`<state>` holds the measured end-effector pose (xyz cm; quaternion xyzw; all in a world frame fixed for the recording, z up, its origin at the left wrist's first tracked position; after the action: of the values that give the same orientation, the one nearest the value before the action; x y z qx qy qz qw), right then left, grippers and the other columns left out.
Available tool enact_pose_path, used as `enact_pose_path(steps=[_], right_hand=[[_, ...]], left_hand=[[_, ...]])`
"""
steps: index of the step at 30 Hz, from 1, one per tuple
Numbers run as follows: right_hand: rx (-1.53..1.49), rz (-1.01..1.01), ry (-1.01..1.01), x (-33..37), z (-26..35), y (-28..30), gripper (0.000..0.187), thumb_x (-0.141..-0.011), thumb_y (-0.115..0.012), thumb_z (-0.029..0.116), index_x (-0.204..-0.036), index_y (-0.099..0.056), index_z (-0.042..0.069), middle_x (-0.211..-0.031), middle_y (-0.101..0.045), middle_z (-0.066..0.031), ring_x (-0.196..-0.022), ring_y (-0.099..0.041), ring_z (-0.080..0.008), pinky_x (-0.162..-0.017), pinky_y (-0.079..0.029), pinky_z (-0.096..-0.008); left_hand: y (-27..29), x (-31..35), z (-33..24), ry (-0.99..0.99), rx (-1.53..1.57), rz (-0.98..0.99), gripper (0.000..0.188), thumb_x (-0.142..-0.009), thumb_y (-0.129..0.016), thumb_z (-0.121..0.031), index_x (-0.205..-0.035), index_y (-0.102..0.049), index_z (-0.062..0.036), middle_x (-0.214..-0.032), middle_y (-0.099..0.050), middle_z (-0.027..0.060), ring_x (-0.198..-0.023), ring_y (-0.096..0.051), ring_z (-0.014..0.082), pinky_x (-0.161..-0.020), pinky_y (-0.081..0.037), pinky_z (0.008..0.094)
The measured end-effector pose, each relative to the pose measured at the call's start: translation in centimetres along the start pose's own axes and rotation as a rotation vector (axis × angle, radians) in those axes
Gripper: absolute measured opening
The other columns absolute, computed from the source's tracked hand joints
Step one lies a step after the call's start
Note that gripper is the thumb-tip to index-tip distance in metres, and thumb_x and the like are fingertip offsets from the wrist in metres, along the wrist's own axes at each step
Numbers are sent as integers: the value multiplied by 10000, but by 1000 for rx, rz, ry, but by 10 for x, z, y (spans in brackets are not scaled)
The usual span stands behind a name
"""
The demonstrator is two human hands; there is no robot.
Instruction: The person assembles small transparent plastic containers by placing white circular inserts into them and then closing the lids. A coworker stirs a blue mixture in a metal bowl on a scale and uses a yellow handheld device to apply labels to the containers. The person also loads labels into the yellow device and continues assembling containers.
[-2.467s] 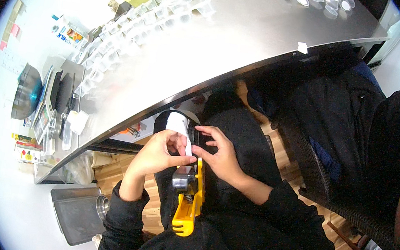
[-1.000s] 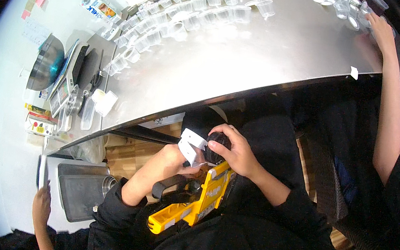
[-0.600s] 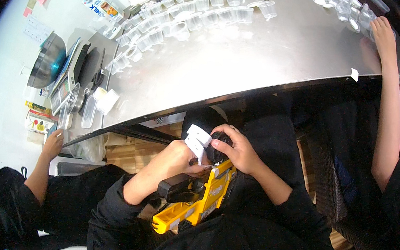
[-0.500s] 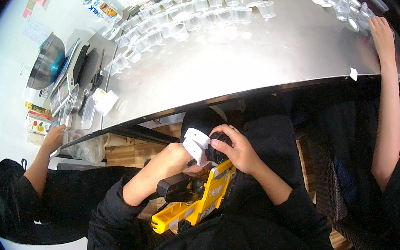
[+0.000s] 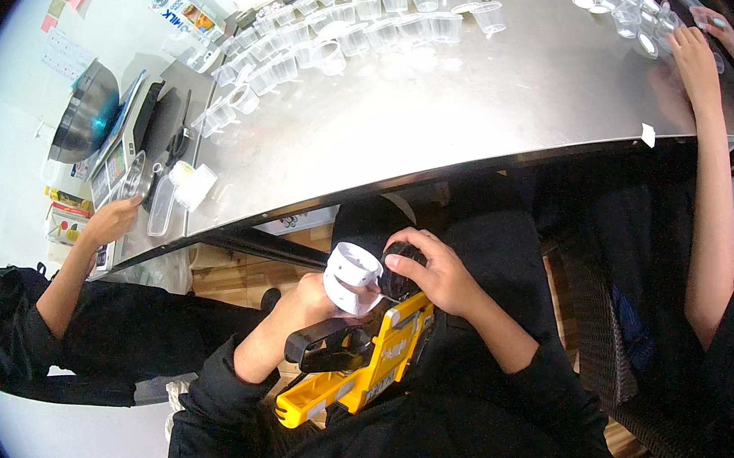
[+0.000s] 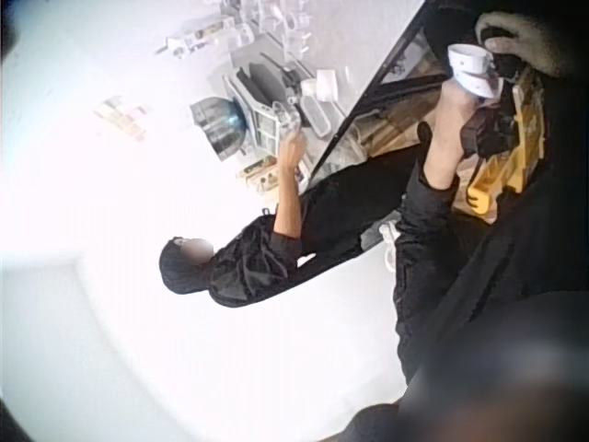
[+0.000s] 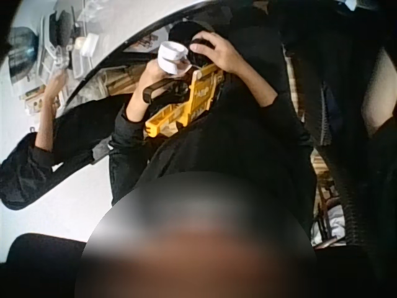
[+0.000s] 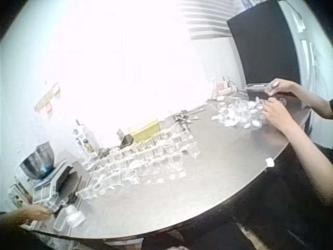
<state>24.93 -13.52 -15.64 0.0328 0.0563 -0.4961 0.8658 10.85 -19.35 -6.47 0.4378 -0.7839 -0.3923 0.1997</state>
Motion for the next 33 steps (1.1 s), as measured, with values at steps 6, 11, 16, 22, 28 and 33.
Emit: enact_pose_path(steps=[6, 11, 16, 22, 28, 33], right_hand=[[2, 8, 18, -1, 0, -1, 374, -875, -603, 363, -1040, -600, 28, -953, -590, -154, -922, -550, -263, -825, -434, -345], [9, 16, -12, 0, 2, 3, 356, -892, -581, 350, -1040, -604, 27, -958, -589, -148, -929, -545, -256, -813, -433, -333], [18, -14, -26, 1, 0, 3, 359, -894, -578, 350, -1045, -606, 26, -962, -590, -138, -934, -541, -251, -808, -432, -322], [-105, 36, -66, -3, -7, 4, 320, -891, -569, 310, -1032, -609, 26, -975, -589, -117, -951, -541, -222, -854, -419, -307], [-245, 156, -48, 2, -4, 10, 284, -888, -513, 273, -1003, -608, 32, -983, -576, -80, -971, -529, -182, -904, -397, -306], [-198, 145, 33, 4, -2, 14, 317, -877, -503, 307, -1025, -600, 44, -999, -558, -83, -993, -513, -186, -913, -387, -315]], left_hand=[[-1, 6, 1, 39, 24, -46, 273, -710, -706, 23, -968, -657, -54, -969, -672, 105, -885, -653, 243, -777, -514, 320], [0, 3, 1, 94, 202, -117, 202, -719, -716, 28, -896, -658, -51, -937, -679, 115, -869, -656, 234, -769, -516, 318], [1, -5, 1, 98, 135, -182, 133, -750, -692, -32, -879, -661, -24, -857, -682, 115, -786, -674, 242, -681, -528, 313], [3, 0, 23, 432, 445, -397, 97, -804, -680, -12, -886, -696, 36, -842, -702, 85, -748, -651, 91, -668, -531, 237], [-7, 6, 36, 552, 371, -170, 354, -874, -649, -166, -1139, -596, 63, -956, -686, 134, -875, -650, 151, -790, -509, 275], [-25, 35, 30, 533, 481, -122, 498, -881, -627, -213, -1311, -475, -15, -1203, -584, 171, -1087, -579, 222, -900, -468, 343]])
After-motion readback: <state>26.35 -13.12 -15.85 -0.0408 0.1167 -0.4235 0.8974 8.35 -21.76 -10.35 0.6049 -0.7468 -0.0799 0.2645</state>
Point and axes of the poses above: each hand's wrist, its own x-axis away from the middle knuckle, its own y-axis out of the back of the hand, z = x × y, the point moved 5 cm from there along -x, towards the middle knuckle
